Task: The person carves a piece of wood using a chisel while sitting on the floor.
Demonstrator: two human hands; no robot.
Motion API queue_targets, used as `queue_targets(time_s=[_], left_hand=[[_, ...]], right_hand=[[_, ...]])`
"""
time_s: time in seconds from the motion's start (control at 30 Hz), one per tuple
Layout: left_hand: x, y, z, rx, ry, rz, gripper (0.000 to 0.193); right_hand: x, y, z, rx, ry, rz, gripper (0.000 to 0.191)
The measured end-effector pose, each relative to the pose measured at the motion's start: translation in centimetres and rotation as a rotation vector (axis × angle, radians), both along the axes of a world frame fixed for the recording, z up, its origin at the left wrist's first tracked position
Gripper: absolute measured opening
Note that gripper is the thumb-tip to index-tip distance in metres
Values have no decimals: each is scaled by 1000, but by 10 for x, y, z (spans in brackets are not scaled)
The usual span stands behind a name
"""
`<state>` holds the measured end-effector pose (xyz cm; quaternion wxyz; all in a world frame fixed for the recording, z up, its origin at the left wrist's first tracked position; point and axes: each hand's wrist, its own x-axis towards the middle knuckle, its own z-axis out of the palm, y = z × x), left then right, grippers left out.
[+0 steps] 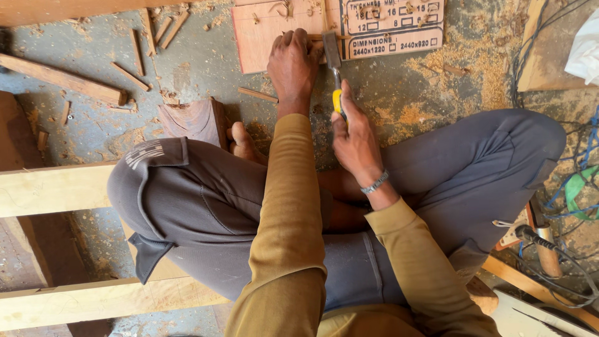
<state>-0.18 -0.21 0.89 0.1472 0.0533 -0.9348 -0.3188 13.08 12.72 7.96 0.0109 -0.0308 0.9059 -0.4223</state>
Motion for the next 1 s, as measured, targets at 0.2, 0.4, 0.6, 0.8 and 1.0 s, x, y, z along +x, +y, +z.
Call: queue_targets(time_s=[0.2,0.4,0.6,0.8,1.0], left_hand=[[-2,1,-4,0,-3,7,33],[-4,1,-9,-24,21,-6,25],[-4,2,-9,-37,-62,7,30],[-2,2,-5,-27,64,6,29],[-4,2,-6,57,-159,-11,27]], right_hand=[[-37,-9,-6,79,-107,-61,64],[-30,-4,-5,124,56,12,64],[-58,-9,-1,110,-81,-21,64],[-53,-7,18,229,-165,20,69],[-53,-8,11,187,-135,-11,69]])
